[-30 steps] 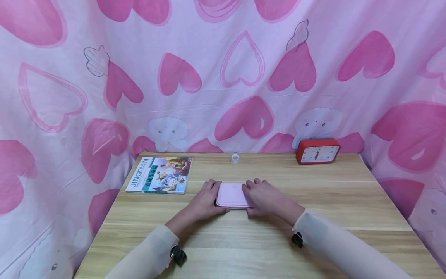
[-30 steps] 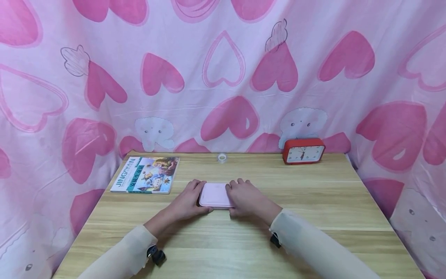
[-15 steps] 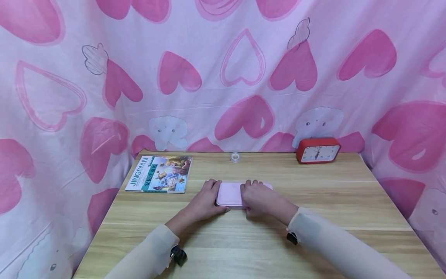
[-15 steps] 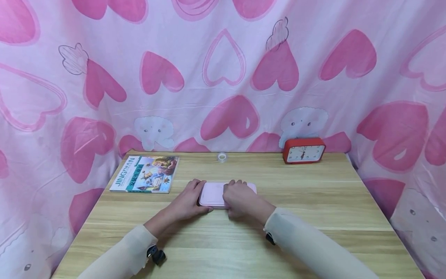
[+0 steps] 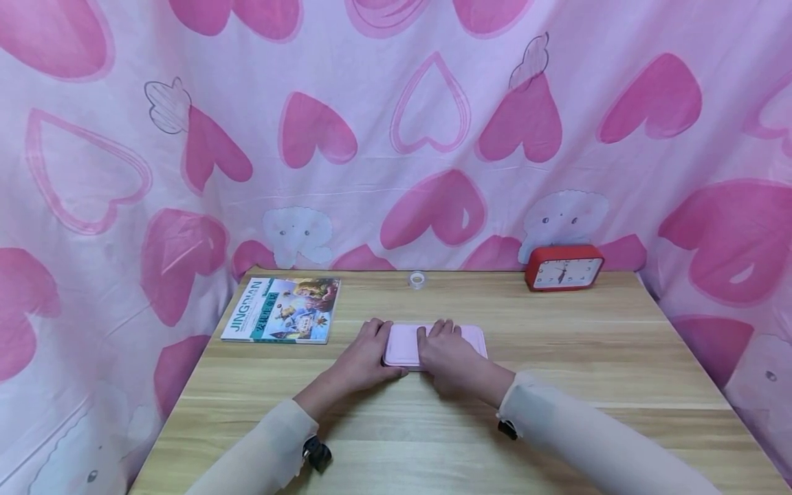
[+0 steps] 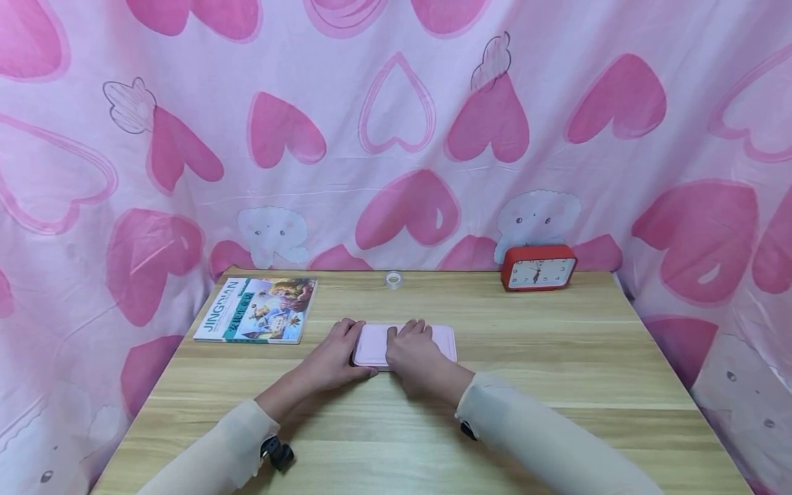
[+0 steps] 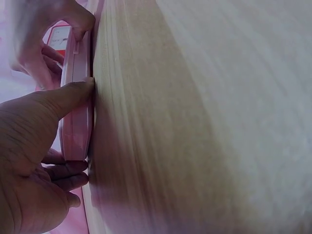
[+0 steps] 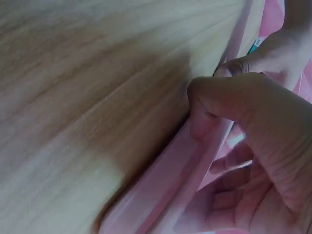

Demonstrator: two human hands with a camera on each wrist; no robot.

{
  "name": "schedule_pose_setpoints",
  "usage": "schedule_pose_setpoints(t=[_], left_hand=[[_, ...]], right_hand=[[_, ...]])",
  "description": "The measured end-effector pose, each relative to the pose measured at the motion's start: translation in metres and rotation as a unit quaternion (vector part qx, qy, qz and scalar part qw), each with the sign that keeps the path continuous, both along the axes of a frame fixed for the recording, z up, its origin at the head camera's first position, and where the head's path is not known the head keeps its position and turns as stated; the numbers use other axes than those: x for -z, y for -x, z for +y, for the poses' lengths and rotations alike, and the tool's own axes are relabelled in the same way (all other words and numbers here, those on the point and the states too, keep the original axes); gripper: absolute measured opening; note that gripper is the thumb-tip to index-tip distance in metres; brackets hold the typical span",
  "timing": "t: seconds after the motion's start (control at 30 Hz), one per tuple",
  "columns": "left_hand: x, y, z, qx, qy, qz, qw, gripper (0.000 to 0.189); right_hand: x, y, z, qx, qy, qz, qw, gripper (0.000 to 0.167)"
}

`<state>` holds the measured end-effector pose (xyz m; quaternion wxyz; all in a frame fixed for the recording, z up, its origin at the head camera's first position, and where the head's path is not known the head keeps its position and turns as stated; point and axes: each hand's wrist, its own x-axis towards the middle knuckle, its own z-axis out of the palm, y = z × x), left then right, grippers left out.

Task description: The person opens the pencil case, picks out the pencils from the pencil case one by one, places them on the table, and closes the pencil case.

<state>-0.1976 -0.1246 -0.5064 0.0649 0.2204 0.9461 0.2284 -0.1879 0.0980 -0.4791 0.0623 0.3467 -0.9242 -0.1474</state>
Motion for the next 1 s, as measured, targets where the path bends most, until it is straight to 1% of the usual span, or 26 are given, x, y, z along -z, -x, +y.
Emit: schedule_pose_setpoints(t=[0.07, 0.17, 0.23, 0.4, 0.47, 0.57, 0.63, 0.77, 0.87, 1.0], left_hand=[[-0.001, 0.0, 0.0, -0.003, 0.002, -0.006, 1.0, 0.101], [-0.001, 0.001, 0.0, -0.004, -0.002, -0.012, 0.9999, 0.101], [-0.002, 0.001, 0.0, -0.005, -0.004, -0.014, 0.9999, 0.101], [-0.003, 0.0, 0.0, -0.01, -0.003, -0.018, 0.9998, 0.104], [-0.003, 0.0, 0.0, -0.014, -0.002, -0.02, 0.9997, 0.105], [-0.003, 0.0, 0.0, -0.014, -0.007, -0.023, 0.9996, 0.108], [-0.001, -0.001, 0.0, -0.017, -0.008, -0.025, 0.9995, 0.11], [0.003, -0.002, 0.0, -0.028, -0.025, -0.025, 0.999, 0.117], [0.006, -0.004, 0.0, -0.048, -0.043, -0.022, 0.9977, 0.127], [0.009, -0.007, 0.001, -0.075, -0.052, -0.012, 0.9958, 0.14]], right_hand=[[-0.002, 0.003, 0.0, 0.0, 0.002, -0.01, 0.9999, 0.077], [-0.006, 0.007, 0.001, -0.003, 0.01, -0.033, 0.9994, 0.076], [-0.009, 0.009, 0.002, -0.005, 0.016, -0.057, 0.9983, 0.076], [-0.013, 0.013, 0.007, -0.004, 0.038, -0.113, 0.9929, 0.084], [-0.014, 0.015, 0.011, -0.003, 0.048, -0.131, 0.9902, 0.083], [-0.017, 0.018, 0.016, -0.006, 0.063, -0.161, 0.985, 0.077], [-0.019, 0.021, 0.02, -0.007, 0.079, -0.185, 0.9796, 0.074], [-0.022, 0.025, 0.031, -0.007, 0.119, -0.224, 0.9672, 0.068], [-0.024, 0.029, 0.041, -0.016, 0.161, -0.24, 0.9572, 0.063], [-0.024, 0.035, 0.053, -0.05, 0.224, -0.244, 0.9424, 0.056]])
